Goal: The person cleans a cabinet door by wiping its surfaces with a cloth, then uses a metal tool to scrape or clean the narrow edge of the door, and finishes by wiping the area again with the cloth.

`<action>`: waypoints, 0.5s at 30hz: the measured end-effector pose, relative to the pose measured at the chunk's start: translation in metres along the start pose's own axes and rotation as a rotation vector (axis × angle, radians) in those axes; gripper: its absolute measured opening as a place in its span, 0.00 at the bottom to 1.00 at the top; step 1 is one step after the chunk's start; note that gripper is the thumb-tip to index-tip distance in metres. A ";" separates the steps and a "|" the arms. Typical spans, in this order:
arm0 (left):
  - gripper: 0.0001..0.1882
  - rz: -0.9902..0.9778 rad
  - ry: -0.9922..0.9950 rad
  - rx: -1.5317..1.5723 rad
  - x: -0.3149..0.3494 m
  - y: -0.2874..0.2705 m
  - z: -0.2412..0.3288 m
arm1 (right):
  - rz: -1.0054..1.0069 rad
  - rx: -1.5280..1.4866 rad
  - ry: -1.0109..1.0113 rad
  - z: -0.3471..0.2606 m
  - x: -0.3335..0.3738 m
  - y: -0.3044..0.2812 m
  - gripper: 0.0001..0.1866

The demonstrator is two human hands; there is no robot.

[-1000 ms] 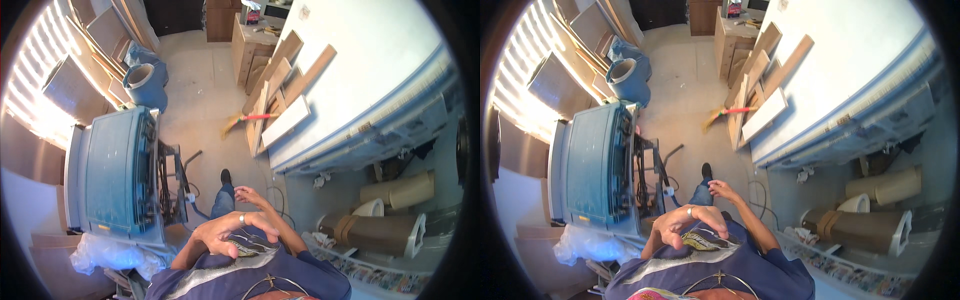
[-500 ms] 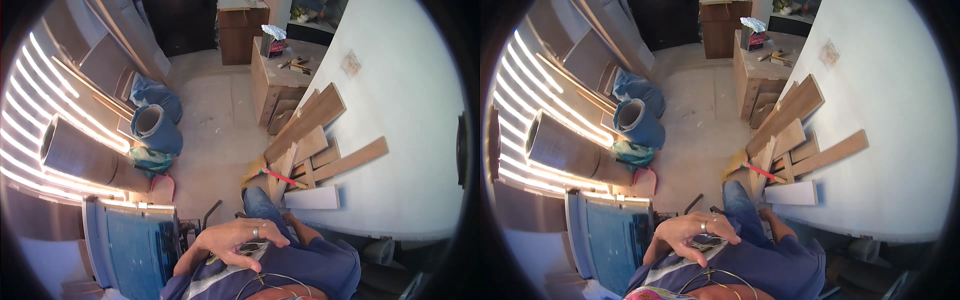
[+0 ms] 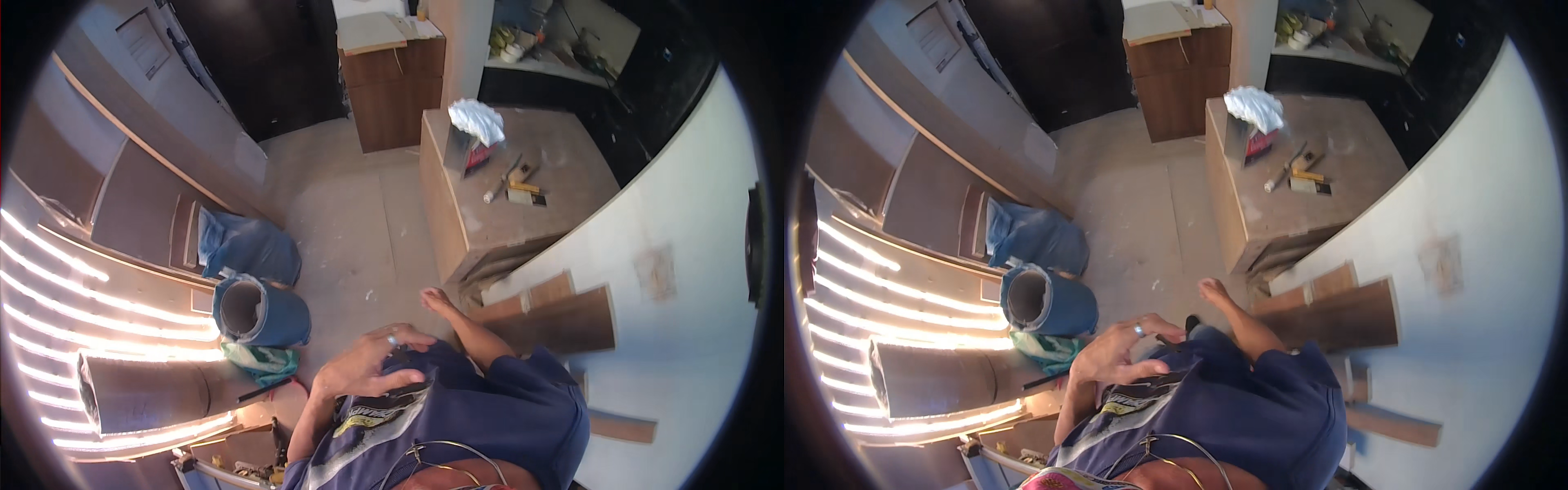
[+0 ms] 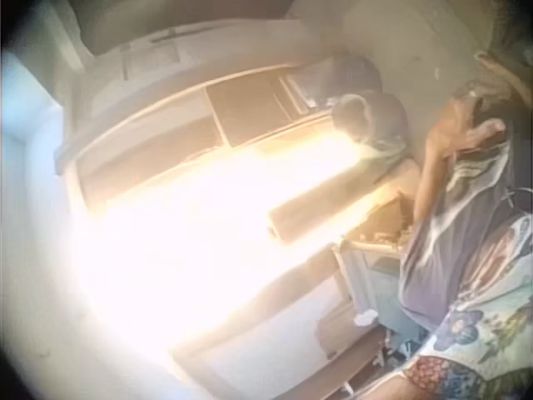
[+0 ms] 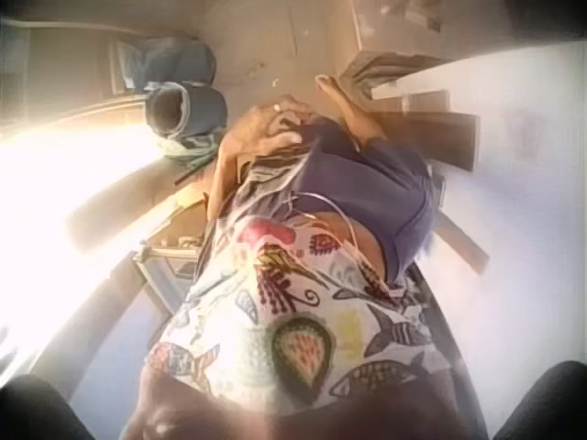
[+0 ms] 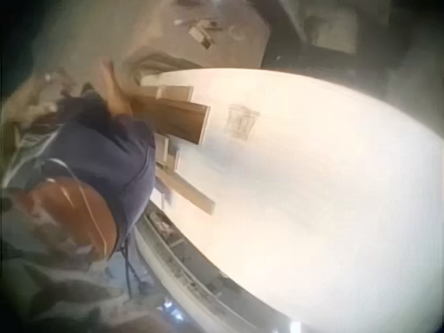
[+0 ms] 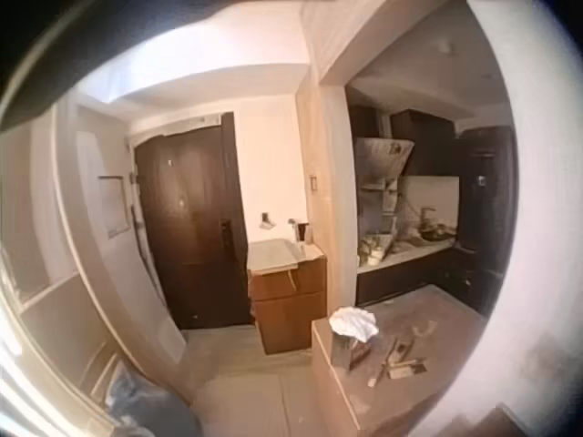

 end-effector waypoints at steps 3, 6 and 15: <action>0.28 0.088 -0.064 0.108 -0.037 -0.071 -0.053 | -0.093 0.030 -0.155 -0.150 -0.051 0.017 0.18; 0.27 0.083 -0.149 0.044 -0.091 -0.131 -0.104 | -0.212 -0.022 -0.223 -0.257 -0.090 0.044 0.19; 0.20 -0.031 -0.153 0.026 -0.284 -0.361 -0.266 | -0.296 0.041 -0.254 -0.448 -0.308 0.053 0.20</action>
Point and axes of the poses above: each hand's wrist, its own x-axis away from the middle knuckle, its own y-axis out of the palm, z = x × y, the point moved 4 cm from there along -x, towards the middle knuckle, and after that the axes turned 3 degrees about z, right-handed, at the moved point
